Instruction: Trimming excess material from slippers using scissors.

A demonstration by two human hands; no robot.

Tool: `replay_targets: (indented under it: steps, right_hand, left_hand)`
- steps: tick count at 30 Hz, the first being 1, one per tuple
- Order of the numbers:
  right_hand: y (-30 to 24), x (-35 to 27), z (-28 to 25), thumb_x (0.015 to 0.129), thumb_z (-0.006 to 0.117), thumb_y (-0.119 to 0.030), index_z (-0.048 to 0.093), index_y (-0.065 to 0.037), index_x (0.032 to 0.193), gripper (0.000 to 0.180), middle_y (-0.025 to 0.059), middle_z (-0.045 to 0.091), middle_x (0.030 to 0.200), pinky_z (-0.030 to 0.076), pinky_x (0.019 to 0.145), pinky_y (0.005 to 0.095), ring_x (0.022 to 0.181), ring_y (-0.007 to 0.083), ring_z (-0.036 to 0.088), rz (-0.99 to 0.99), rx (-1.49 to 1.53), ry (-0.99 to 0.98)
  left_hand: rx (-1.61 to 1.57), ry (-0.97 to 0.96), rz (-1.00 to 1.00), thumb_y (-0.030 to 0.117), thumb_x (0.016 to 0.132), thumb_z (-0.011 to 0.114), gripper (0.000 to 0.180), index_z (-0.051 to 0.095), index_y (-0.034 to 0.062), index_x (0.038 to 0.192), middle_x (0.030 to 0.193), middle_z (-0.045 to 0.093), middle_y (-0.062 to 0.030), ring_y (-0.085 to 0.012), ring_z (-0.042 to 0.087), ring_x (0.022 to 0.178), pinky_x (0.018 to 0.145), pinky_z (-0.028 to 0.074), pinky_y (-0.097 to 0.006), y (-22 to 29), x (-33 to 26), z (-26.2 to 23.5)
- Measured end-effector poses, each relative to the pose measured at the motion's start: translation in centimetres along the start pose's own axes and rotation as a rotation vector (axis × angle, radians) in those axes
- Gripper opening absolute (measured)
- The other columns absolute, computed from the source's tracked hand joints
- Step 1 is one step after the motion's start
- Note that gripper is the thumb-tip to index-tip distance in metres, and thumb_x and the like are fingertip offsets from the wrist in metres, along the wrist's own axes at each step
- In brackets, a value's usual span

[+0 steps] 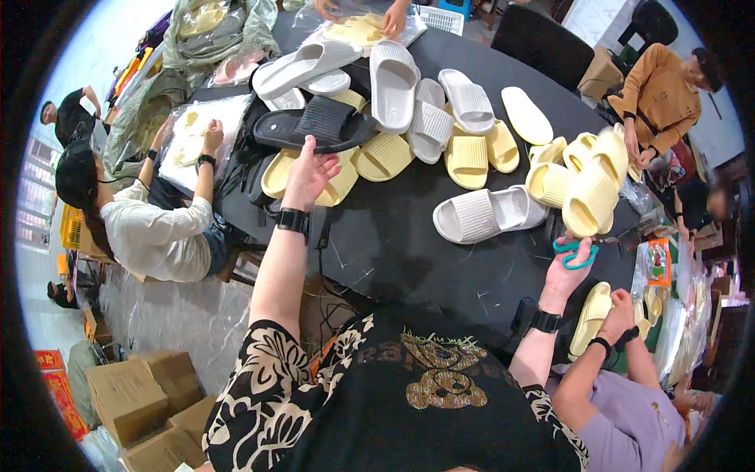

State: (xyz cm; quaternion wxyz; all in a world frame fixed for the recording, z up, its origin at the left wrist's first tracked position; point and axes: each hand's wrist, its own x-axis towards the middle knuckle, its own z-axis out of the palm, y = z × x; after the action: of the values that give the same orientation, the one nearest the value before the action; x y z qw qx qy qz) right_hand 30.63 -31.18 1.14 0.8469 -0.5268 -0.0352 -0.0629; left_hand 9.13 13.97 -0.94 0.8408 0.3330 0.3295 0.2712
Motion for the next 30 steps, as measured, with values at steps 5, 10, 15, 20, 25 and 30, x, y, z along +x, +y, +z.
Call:
replay_targets:
  steps: [5,10,15,20,25,30]
  right_hand:
    - [2.7,-5.2,2.3,0.084,0.06,-0.012,0.046,-0.008,0.112,0.032,0.0079,0.059,0.08,0.049,0.05,0.0274,0.062,0.0169,0.059,0.228,-0.11,-0.059]
    - [4.8,-9.6,4.4,0.083,0.06,-0.009,0.041,-0.001,0.119,0.042,0.0073,0.059,0.082,0.048,0.053,0.0236,0.064,0.0131,0.059,0.432,-0.243,-0.413]
    - [6.0,-11.1,5.6,0.083,0.06,-0.009,0.039,0.002,0.123,0.046,0.0085,0.059,0.086,0.048,0.055,0.023,0.066,0.0131,0.06,0.524,-0.328,-0.639]
    - [6.2,-11.9,7.1,0.083,0.06,-0.008,0.04,0.004,0.123,0.046,0.0074,0.058,0.083,0.048,0.054,0.0232,0.064,0.0122,0.058,0.539,-0.332,-0.64]
    - [6.0,-12.5,5.7,0.08,0.064,-0.011,0.04,0.004,0.12,0.048,0.0048,0.054,0.074,0.041,0.047,0.0249,0.054,0.0105,0.049,0.459,-0.297,-0.549]
    - [6.2,-12.5,5.4,0.085,0.058,-0.011,0.04,-0.004,0.122,0.041,0.005,0.054,0.076,0.044,0.048,0.0242,0.056,0.0113,0.052,0.41,-0.243,-0.389]
  left_hand:
    - [-0.175,0.055,-0.096,0.052,0.075,0.068,0.068,0.045,0.0058,0.121,0.118,0.048,-0.0205,-0.0316,0.05,0.102,0.093,0.043,-0.048,0.8,3.3,-1.4]
    - [-0.349,0.037,-0.041,0.033,0.085,0.062,0.043,0.052,0.0065,0.117,0.119,0.055,-0.0099,-0.0272,0.051,0.109,0.097,0.039,-0.048,1.3,3.9,0.1]
    - [-0.229,-0.129,-0.001,0.025,0.088,0.058,0.035,0.054,0.0056,0.117,0.116,0.058,-0.0069,-0.0228,0.053,0.108,0.096,0.04,-0.042,1.1,2.7,-0.2]
    - [-0.208,-0.21,0.119,0.022,0.09,0.053,0.035,0.052,0.001,0.117,0.118,0.057,-0.0077,-0.0225,0.053,0.11,0.098,0.038,-0.038,2.5,-3.1,1.7]
    - [0.064,-0.337,0.159,0.014,0.086,0.052,0.029,0.055,-0.0019,0.11,0.108,0.061,-0.0063,-0.0194,0.057,0.1,0.095,0.042,-0.031,0.7,-5.9,5.8]
    - [-0.251,-0.506,0.005,0.018,0.088,0.057,0.042,0.047,0.0004,0.124,0.119,0.057,-0.0094,-0.0222,0.057,0.105,0.094,0.044,-0.037,-0.4,-9.1,10.0]
